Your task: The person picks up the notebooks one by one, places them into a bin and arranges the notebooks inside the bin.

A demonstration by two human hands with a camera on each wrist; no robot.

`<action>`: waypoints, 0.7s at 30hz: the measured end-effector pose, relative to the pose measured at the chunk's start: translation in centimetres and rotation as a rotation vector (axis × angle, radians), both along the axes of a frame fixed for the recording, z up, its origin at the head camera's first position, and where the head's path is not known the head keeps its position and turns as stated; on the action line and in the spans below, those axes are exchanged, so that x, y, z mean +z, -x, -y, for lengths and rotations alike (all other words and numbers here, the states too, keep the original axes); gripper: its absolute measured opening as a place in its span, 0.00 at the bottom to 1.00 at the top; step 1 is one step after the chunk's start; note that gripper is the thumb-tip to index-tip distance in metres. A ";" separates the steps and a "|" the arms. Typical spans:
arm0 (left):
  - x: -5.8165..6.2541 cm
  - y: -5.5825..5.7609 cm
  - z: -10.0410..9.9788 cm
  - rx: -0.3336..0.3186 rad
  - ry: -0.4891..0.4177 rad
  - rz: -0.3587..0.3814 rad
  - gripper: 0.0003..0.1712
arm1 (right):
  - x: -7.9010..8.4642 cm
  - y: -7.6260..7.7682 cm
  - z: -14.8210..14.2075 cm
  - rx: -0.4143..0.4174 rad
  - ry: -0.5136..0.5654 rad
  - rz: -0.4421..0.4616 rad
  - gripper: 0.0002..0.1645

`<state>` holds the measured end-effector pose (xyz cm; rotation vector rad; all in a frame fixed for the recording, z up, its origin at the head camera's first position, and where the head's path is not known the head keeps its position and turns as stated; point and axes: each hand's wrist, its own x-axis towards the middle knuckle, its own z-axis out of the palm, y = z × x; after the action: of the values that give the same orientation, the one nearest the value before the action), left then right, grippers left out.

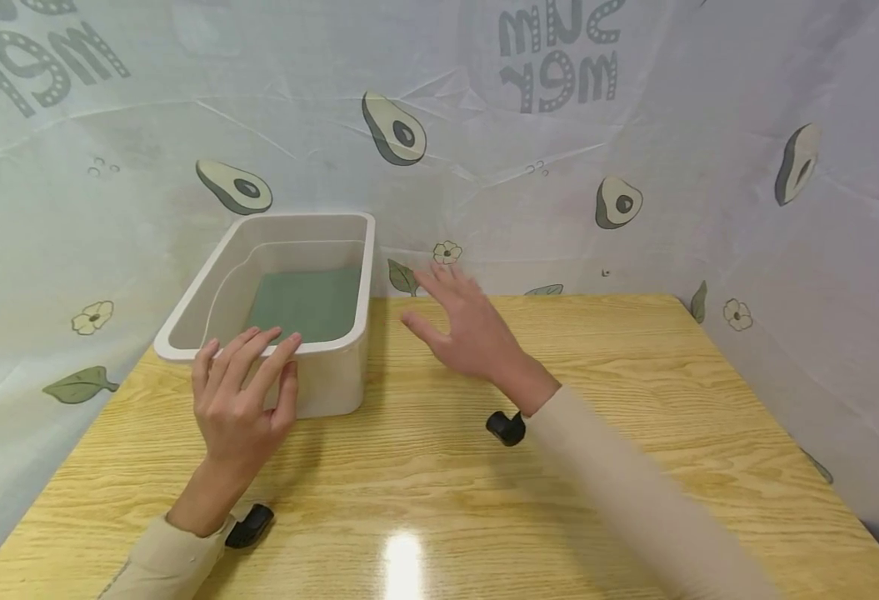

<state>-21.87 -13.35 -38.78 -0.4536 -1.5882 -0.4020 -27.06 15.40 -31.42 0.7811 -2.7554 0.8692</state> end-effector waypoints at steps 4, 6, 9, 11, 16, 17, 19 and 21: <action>-0.1 0.0 0.1 0.008 0.001 0.003 0.13 | -0.1 -0.3 -3.4 -0.066 -0.079 0.003 0.45; -0.2 0.0 0.2 0.016 0.004 0.012 0.13 | -0.2 -0.5 -4.8 -0.108 -0.152 -0.021 0.46; -0.1 -0.2 0.3 0.024 0.014 0.045 0.14 | -0.4 -0.7 -6.5 -0.175 -0.269 -0.059 0.48; 0.0 -0.4 0.4 0.027 0.029 0.085 0.14 | -0.5 -0.9 -7.3 -0.211 -0.316 -0.072 0.50; 0.7 -1.1 0.9 0.042 0.090 0.238 0.18 | -0.8 -1.4 -8.7 -0.256 -0.349 -0.048 0.52; 0.8 -1.3 0.9 0.047 0.104 0.268 0.19 | -0.8 -1.5 -8.8 -0.259 -0.353 -0.042 0.52; 1.1 -1.4 1.0 0.058 0.130 0.322 0.22 | -0.8 -1.6 -9.0 -0.259 -0.360 -0.030 0.52; 1.4 -1.5 1.1 0.072 0.155 0.367 0.25 | -0.8 -1.7 -9.0 -0.259 -0.365 -0.025 0.53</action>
<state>-20.40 -14.40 -37.35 -0.4564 -1.9955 -0.3199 -25.37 24.37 -32.22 0.4589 -2.9424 0.3106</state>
